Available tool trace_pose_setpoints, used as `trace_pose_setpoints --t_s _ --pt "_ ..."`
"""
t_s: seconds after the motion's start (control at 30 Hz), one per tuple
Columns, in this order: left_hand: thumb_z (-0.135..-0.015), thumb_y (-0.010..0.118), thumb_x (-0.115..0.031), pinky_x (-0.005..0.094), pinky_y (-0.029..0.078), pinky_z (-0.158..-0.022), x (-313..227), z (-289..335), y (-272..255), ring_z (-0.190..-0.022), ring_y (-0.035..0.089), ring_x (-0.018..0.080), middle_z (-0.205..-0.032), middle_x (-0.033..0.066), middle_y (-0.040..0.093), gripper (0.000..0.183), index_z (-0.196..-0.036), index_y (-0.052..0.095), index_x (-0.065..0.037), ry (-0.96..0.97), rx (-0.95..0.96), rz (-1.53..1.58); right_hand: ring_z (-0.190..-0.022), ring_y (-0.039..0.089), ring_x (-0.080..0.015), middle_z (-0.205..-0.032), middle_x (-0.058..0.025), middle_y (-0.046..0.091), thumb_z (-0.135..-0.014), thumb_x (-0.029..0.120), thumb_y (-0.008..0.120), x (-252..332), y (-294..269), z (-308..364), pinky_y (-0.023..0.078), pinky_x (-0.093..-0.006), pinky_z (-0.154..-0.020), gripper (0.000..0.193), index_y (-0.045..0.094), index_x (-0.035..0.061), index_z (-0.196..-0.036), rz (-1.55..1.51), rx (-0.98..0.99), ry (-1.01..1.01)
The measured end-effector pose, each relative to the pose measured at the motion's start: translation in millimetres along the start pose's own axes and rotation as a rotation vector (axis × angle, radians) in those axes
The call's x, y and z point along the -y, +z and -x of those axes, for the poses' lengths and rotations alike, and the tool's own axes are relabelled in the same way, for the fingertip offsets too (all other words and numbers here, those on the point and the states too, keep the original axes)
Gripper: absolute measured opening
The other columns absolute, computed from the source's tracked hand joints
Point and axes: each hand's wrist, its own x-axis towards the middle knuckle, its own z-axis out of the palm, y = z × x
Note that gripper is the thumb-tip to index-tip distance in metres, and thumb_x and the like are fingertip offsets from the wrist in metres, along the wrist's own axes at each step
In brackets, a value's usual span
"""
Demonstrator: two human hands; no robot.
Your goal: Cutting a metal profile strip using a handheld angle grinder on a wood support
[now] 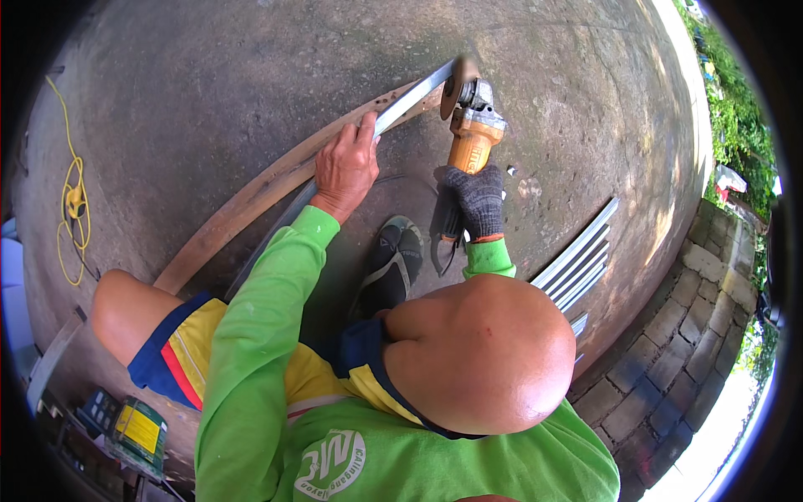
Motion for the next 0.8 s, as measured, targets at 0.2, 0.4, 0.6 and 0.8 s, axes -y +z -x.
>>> trace_pose_setpoints --t_s 0.2,0.4,0.6,0.8 --pt "-0.088 0.071 -0.012 0.043 0.053 -0.064 -0.3 0.8 0.0 -0.075 0.066 0.0331 -0.086 0.0129 0.061 0.046 -0.132 0.06 -0.005 0.002 -0.009 0.001 -0.074 0.069 -0.0209 -0.087 -0.0097 0.071 -0.062 0.024 0.092 -3.4 -2.9 -2.0 0.058 -0.036 -0.068 0.058 0.064 0.0009 -0.107 0.049 0.009 0.012" --pt "-0.089 0.071 -0.013 0.0435 0.053 -0.064 -3.6 -0.2 3.5 -0.074 0.066 0.0326 -0.085 0.0124 0.061 0.044 -0.131 0.06 -0.005 0.006 -0.012 0.011 -0.073 0.069 -0.0219 -0.087 -0.0095 0.071 -0.061 0.025 0.092 7.1 -9.9 7.7 0.057 -0.037 -0.068 0.061 0.063 0.001 -0.109 0.042 -0.016 -0.036" --pt "-0.089 0.07 -0.013 0.0445 0.052 -0.064 -2.4 2.4 2.2 -0.074 0.065 0.0345 -0.085 0.013 0.061 0.044 -0.132 0.06 -0.007 0.003 -0.009 0.012 -0.073 0.069 -0.0211 -0.086 -0.0098 0.071 -0.059 0.028 0.093 -10.5 -10.7 -5.2 0.057 -0.0365 -0.067 0.063 0.063 0.0012 -0.108 0.039 0.026 -0.006" --pt "-0.088 0.071 -0.013 0.0458 0.052 -0.065 0.8 4.4 3.5 -0.076 0.065 0.0357 -0.085 0.0133 0.061 0.045 -0.132 0.059 -0.008 -0.01 -0.005 0.028 -0.071 0.07 -0.0215 -0.083 -0.0098 0.071 -0.059 0.027 0.093 -5.4 -10.7 -1.4 0.057 -0.0365 -0.065 0.058 0.065 0.0007 -0.103 0.068 0.029 -0.014"
